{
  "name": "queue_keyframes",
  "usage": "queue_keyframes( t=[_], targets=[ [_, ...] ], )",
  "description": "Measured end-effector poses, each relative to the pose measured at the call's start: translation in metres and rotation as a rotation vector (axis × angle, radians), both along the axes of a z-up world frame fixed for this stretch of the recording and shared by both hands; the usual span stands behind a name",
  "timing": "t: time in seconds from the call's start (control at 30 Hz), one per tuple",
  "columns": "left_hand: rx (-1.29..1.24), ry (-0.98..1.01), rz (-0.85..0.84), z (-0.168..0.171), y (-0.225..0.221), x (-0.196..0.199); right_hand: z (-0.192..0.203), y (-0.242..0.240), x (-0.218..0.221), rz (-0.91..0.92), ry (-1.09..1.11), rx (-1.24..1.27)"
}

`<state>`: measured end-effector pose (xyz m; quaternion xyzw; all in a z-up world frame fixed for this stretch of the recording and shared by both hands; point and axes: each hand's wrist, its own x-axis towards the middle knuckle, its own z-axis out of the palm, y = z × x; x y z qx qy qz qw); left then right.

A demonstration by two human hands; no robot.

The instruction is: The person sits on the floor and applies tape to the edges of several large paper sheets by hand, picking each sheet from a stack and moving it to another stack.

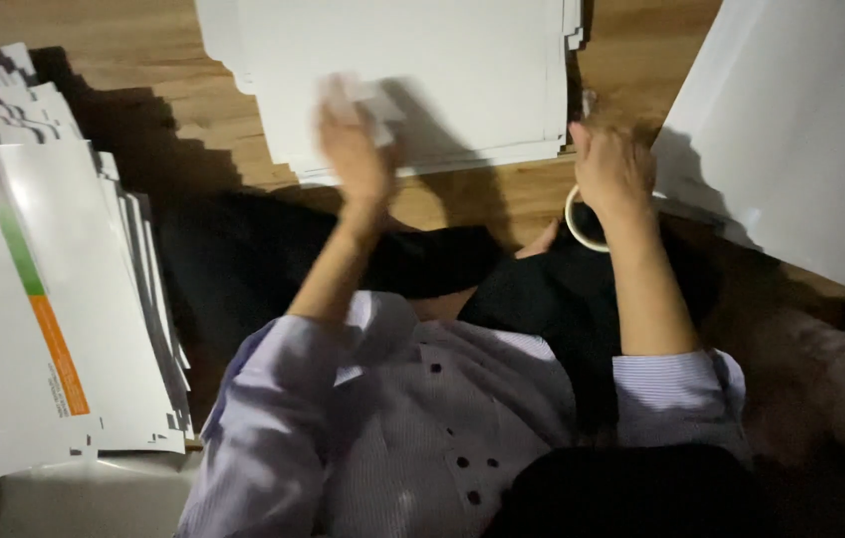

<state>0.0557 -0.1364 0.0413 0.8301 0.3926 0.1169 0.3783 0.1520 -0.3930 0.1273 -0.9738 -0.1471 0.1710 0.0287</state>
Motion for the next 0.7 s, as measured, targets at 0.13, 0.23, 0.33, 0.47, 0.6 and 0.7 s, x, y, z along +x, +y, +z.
queue_keyframes(
  t=[0.13, 0.23, 0.33, 0.47, 0.6, 0.7],
  targets=[
    [0.434, 0.402, 0.248, -0.071, 0.086, -0.040, -0.046, -0.027, 0.004, 0.075, -0.078, -0.072],
    [0.124, 0.299, 0.238, -0.107, 0.127, -0.055, -0.022, -0.003, -0.008, 0.094, -0.035, -0.028],
    [0.054, 0.217, 0.301, -0.086, 0.131, -0.053, -0.010, 0.016, -0.019, 0.017, 0.026, -0.134],
    [-0.546, -0.218, 0.304, 0.001, 0.115, -0.057, 0.056, 0.064, -0.060, -0.064, 0.136, -0.115],
    [-0.938, -0.371, 0.325, 0.034, 0.106, -0.058, 0.103, 0.105, -0.107, 0.251, -0.193, 0.030],
    [-0.926, -0.392, 0.148, 0.077, 0.087, -0.070, 0.040, 0.121, -0.105, 0.688, -0.761, 0.155]
  ],
)
